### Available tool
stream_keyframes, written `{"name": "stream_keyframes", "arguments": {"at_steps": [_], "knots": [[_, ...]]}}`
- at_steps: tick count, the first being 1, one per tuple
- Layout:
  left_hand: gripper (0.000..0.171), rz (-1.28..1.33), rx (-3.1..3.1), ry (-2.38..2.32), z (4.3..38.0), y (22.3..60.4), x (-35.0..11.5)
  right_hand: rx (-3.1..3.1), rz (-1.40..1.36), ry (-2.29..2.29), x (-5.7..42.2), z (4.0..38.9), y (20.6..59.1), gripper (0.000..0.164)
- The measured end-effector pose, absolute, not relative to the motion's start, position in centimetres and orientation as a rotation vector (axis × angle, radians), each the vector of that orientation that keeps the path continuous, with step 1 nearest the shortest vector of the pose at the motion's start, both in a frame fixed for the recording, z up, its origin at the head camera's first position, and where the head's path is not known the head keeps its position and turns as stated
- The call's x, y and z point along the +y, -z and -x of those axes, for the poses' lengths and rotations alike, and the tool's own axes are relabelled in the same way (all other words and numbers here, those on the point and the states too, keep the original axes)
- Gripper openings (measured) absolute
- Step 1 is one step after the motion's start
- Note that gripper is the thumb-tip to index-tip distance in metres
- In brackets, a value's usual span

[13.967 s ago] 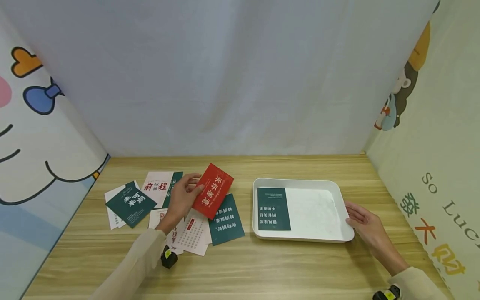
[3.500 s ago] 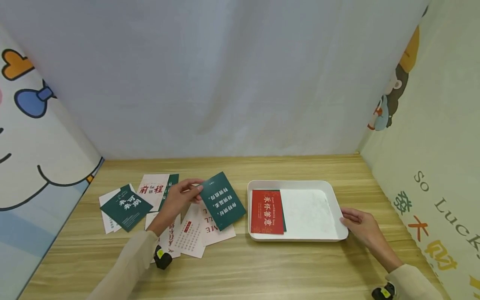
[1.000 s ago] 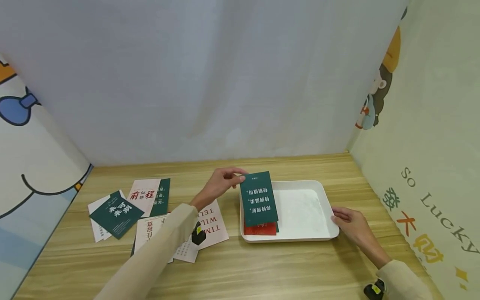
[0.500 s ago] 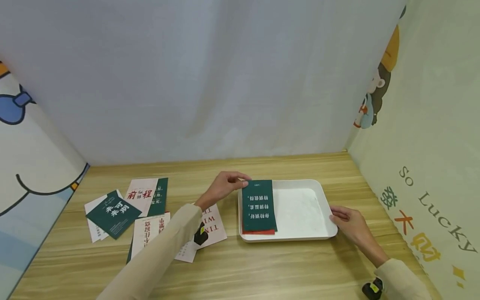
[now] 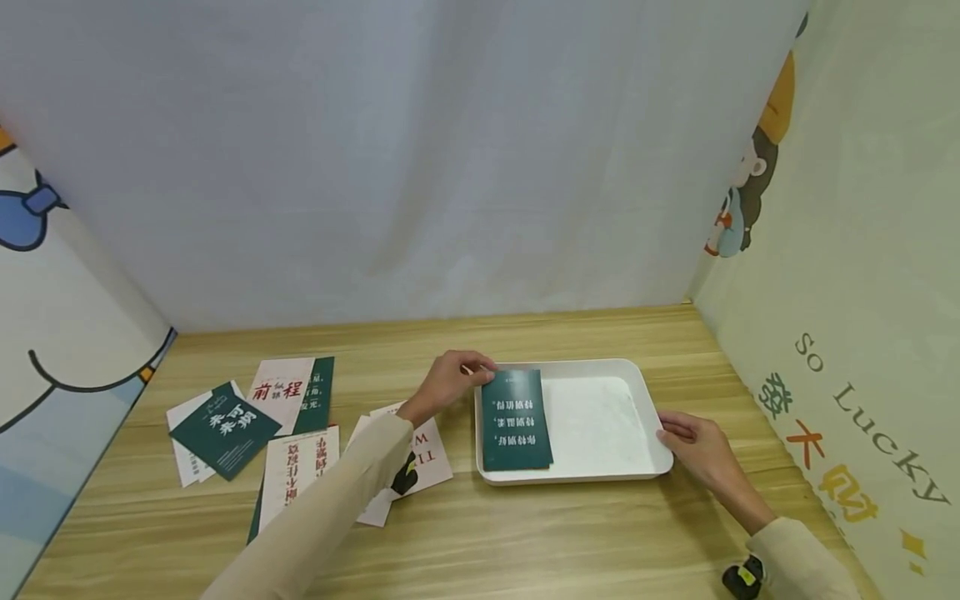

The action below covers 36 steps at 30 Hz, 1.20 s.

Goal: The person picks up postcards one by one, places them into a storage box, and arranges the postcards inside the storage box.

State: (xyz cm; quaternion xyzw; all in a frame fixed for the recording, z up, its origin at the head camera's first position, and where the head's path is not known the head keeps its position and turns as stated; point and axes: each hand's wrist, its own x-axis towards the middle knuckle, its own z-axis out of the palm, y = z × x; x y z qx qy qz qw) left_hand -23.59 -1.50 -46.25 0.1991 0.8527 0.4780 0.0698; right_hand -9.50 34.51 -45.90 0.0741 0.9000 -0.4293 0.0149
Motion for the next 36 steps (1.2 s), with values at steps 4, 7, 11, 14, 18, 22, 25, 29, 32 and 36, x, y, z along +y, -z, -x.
{"name": "stream_keyframes", "arguments": {"at_steps": [4, 7, 11, 14, 18, 22, 25, 29, 32, 36], "knots": [[0.013, -0.605, 2.592, -1.456, 23.6, 46.6, -1.4, 2.806, -0.239, 1.320, 34.5, 9.6, 45.9, 0.038], [0.013, -0.602, 2.609, -1.466, 23.6, 46.7, -1.3, 2.809, -0.234, 1.319, 34.5, 9.6, 45.8, 0.038], [0.014, -0.591, 2.639, -1.466, 23.4, 46.8, -1.2, 2.807, -0.221, 1.340, 34.3, 9.4, 45.7, 0.038], [0.013, -0.546, 2.679, -1.449, 23.3, 46.7, -1.0, 2.806, -0.219, 1.343, 34.3, 9.4, 45.6, 0.038], [0.014, -0.497, 2.727, -1.427, 23.1, 46.6, -0.9, 2.813, -0.222, 1.329, 34.2, 9.4, 45.6, 0.038], [0.017, -0.470, 2.733, -1.450, 22.9, 46.3, -1.3, 2.812, -0.223, 1.322, 34.3, 9.4, 45.6, 0.039], [0.020, -0.457, 2.736, -1.485, 22.9, 46.1, -2.2, 2.810, -0.223, 1.308, 34.2, 9.6, 45.5, 0.040], [0.030, -0.462, 2.734, -1.498, 22.9, 45.8, -3.9, 2.821, -0.211, 1.280, 34.4, 9.7, 45.6, 0.040], [0.040, -0.475, 2.715, -1.482, 22.9, 45.8, -5.2, 2.830, -0.195, 1.277, 34.6, 9.7, 45.7, 0.040], [0.054, -0.474, 2.702, -1.416, 22.7, 45.9, -6.9, 2.827, -0.194, 1.303, 34.6, 9.5, 45.9, 0.039]]}}
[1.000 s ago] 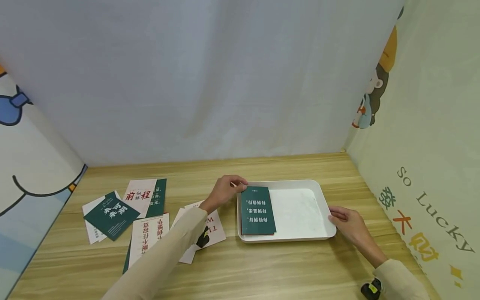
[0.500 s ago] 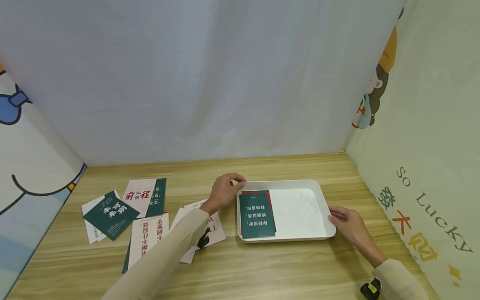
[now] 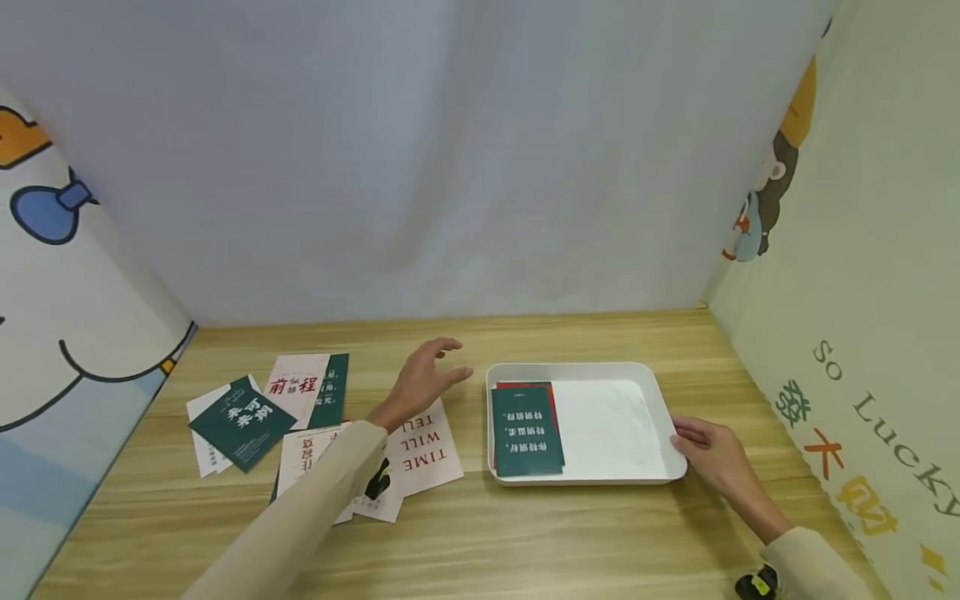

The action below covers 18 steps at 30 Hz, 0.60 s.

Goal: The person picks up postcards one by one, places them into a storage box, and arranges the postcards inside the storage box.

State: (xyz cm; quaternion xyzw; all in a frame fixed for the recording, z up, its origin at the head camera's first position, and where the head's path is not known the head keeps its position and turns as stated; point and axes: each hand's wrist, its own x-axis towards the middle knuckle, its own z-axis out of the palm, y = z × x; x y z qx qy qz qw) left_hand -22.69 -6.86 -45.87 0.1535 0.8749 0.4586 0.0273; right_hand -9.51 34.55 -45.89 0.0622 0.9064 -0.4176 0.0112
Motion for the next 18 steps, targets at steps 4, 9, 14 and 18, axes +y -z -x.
{"name": "stream_keyframes", "arguments": {"at_steps": [4, 9, 14, 18], "knots": [[0.066, -0.438, 2.735, -1.306, 22.5, 45.9, -8.4, 2.820, -0.192, 1.302, 34.4, 9.5, 45.9, 0.039], [0.070, -0.432, 2.806, -1.203, 22.2, 45.6, -10.0, 2.820, -0.193, 1.267, 34.5, 9.5, 45.8, 0.040], [0.067, -0.364, 2.890, -1.148, 21.6, 45.4, -11.9, 2.834, -0.181, 1.241, 34.7, 9.6, 45.9, 0.041], [0.061, -0.251, 2.972, -1.098, 21.0, 45.4, -13.9, 2.829, -0.178, 1.235, 34.8, 9.7, 45.8, 0.042]]}}
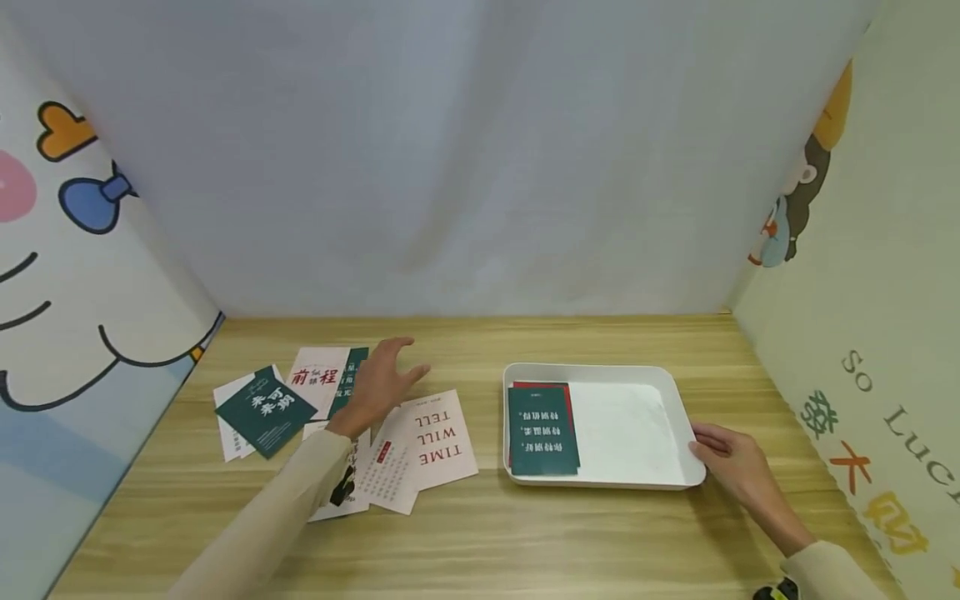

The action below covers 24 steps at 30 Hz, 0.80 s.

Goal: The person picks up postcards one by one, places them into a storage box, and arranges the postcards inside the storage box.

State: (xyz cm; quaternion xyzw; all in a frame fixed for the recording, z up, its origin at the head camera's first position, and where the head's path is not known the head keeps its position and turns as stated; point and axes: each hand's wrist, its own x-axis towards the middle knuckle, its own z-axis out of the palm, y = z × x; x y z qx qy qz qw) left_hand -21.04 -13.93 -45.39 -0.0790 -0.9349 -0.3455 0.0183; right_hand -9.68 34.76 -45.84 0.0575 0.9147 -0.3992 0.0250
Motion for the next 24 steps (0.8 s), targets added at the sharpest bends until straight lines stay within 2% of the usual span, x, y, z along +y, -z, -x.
{"name": "stream_keyframes", "arguments": {"at_steps": [7, 13, 24], "knots": [[0.061, 0.197, -2.908, 0.949, 20.6, 45.2, -18.8, 2.813, -0.192, 1.229, 34.9, 9.7, 45.8, 0.042], [0.073, 0.116, -2.958, 0.969, 19.4, 44.0, -24.0, 2.805, -0.181, 1.248, 34.9, 9.7, 45.7, 0.043], [0.091, 0.039, -3.128, 0.686, 16.9, 43.7, -31.7, 2.795, -0.174, 1.208, 35.0, 9.8, 45.7, 0.044]]}}
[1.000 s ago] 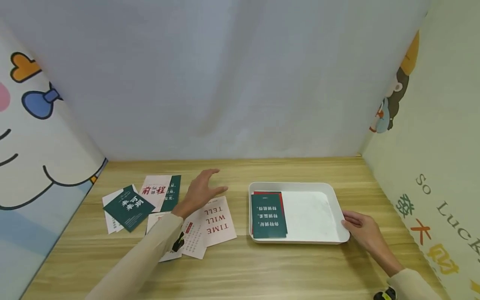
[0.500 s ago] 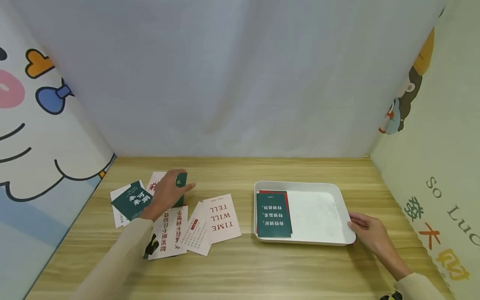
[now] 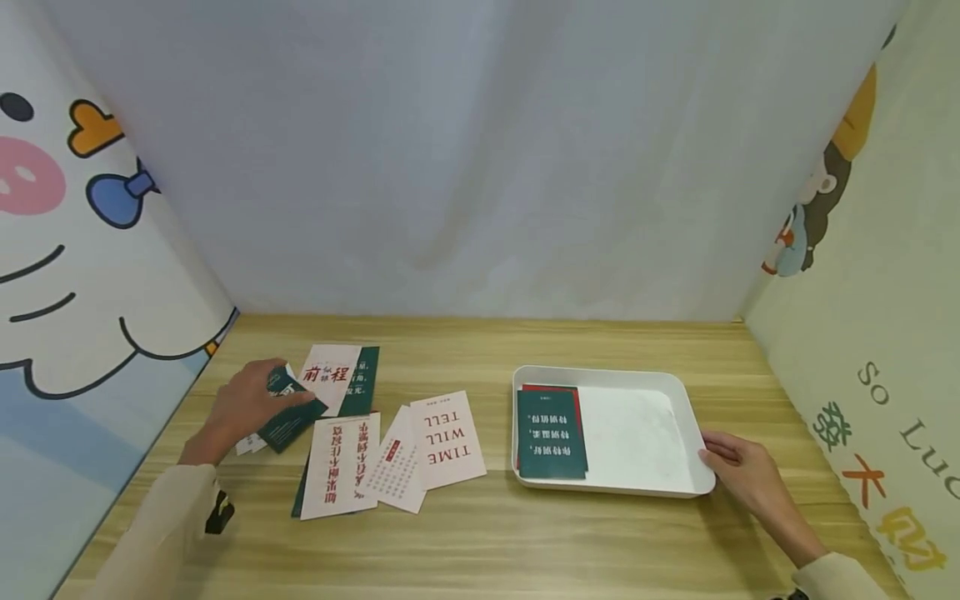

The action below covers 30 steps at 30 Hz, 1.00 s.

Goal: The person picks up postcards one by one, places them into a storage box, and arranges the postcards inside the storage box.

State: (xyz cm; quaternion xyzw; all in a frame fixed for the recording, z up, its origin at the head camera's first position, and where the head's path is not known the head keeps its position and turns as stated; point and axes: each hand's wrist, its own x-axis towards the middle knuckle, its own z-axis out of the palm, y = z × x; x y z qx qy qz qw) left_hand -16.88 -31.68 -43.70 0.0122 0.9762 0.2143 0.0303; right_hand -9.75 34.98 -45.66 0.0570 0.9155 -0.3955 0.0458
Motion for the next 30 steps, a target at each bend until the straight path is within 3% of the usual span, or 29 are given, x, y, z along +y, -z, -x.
{"name": "stream_keyframes", "arguments": {"at_steps": [9, 17, 20, 27, 30], "knots": [[0.113, -0.039, 2.924, -0.459, 14.9, 45.8, -36.6, 2.797, -0.157, 1.215, 34.5, 9.9, 45.9, 0.042], [0.129, 0.055, 2.828, -0.513, 14.9, 46.6, -36.7, 2.790, -0.174, 1.207, 34.7, 9.7, 45.6, 0.044], [0.126, 0.091, 2.865, -0.558, 15.3, 46.9, -36.9, 2.788, -0.172, 1.213, 34.8, 9.6, 45.5, 0.044], [0.090, 0.429, 3.003, -0.773, 16.5, 48.3, -38.1, 2.783, -0.175, 1.223, 34.9, 9.6, 45.5, 0.044], [0.085, 0.480, 2.983, -0.780, 17.0, 48.5, -38.4, 2.788, -0.174, 1.214, 34.8, 9.5, 45.5, 0.043]]}}
